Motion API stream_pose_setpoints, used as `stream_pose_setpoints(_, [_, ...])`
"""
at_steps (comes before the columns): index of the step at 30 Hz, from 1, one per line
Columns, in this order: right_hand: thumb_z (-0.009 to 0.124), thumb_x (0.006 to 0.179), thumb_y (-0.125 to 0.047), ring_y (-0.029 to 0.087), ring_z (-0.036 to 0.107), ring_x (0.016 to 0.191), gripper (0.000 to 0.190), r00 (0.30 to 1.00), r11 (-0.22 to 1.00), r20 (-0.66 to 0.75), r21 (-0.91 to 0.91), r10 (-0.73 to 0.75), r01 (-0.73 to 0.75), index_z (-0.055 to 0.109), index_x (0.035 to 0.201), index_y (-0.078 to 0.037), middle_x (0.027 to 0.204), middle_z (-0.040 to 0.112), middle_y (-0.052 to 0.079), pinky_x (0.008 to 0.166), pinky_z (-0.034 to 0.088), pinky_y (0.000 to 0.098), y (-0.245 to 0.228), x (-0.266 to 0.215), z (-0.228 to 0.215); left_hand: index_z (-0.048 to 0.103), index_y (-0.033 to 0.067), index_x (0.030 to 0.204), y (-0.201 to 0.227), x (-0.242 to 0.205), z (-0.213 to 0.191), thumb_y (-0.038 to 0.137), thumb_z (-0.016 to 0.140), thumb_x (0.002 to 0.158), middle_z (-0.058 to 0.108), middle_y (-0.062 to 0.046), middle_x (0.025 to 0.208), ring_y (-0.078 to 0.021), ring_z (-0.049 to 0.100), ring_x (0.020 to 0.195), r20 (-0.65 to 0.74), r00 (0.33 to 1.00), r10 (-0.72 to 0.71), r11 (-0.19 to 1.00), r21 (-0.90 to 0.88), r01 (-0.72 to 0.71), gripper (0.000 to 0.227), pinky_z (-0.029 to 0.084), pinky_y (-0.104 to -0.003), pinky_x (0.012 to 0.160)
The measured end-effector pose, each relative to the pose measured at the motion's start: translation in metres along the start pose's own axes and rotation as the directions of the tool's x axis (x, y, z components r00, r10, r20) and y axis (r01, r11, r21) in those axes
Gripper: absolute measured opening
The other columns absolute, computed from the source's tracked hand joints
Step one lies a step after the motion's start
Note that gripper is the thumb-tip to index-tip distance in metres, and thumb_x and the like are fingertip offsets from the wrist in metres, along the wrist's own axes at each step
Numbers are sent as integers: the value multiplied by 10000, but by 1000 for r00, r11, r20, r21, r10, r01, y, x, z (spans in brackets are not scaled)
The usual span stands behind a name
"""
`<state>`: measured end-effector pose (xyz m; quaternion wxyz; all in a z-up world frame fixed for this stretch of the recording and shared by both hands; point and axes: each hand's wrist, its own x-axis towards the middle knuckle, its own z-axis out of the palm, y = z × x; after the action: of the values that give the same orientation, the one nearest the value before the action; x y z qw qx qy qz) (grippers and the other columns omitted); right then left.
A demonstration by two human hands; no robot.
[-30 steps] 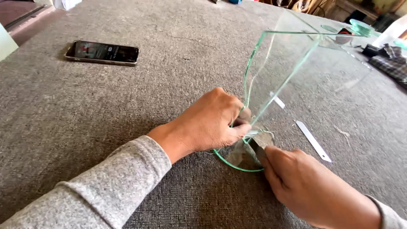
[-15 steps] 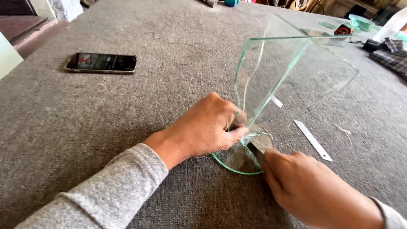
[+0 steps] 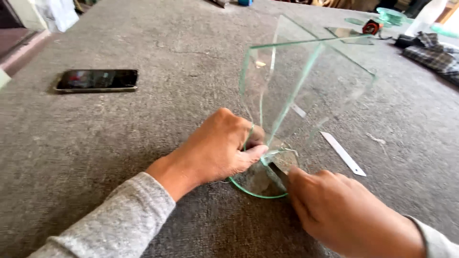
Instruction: The person is assembling a decorative glass structure, carefully holding pieces together while using a utility knife to trim or scrape excess material from the joints.
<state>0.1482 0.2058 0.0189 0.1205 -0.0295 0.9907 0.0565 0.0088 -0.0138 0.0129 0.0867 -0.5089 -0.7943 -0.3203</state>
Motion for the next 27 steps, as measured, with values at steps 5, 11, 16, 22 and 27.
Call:
stream_pose_setpoints(5, [476,1130,-409,466,768,765,255,999,1000,-28,15,21,-21,549,979,-216,779,751,131,726,587,627,-13,7,-6,734,152,691,9,3,-6,218,790,1056,537,48,520,-95,404,475,49,997,-64,998,5,64,375,371,-358,510])
stream_pose_setpoints(11, [459,1113,-403,431,785,793,195,1000,999,-18,-36,-4,3,560,1024,-261,851,779,98,770,596,613,-3,10,4,645,160,656,5,-1,0,213,808,1008,484,69,531,-73,416,506,9,999,-45,998,-50,45,392,359,-337,526])
stream_pose_setpoints(16, [479,1108,-395,444,792,804,170,1000,1000,3,-18,16,-16,536,1061,-242,863,771,91,747,628,599,-8,-2,-4,469,164,634,4,-2,-1,186,799,1037,356,63,557,-62,336,555,14,999,-30,999,-24,30,522,317,-345,549])
stream_pose_setpoints(22, [505,1096,-351,402,805,744,150,995,996,-70,-64,-69,64,551,1059,-213,833,765,79,683,641,577,-8,2,7,452,160,644,5,-5,-1,158,788,1031,344,70,604,-59,337,587,10,1000,8,999,-40,-8,512,303,-340,556])
stream_pose_setpoints(27, [479,1098,-371,456,792,882,192,998,1000,58,17,2,-3,569,1077,-202,918,781,108,783,627,631,-15,9,-6,627,158,664,6,-8,-8,150,814,1020,450,104,595,-36,406,589,48,997,-57,994,-96,62,402,338,-311,547])
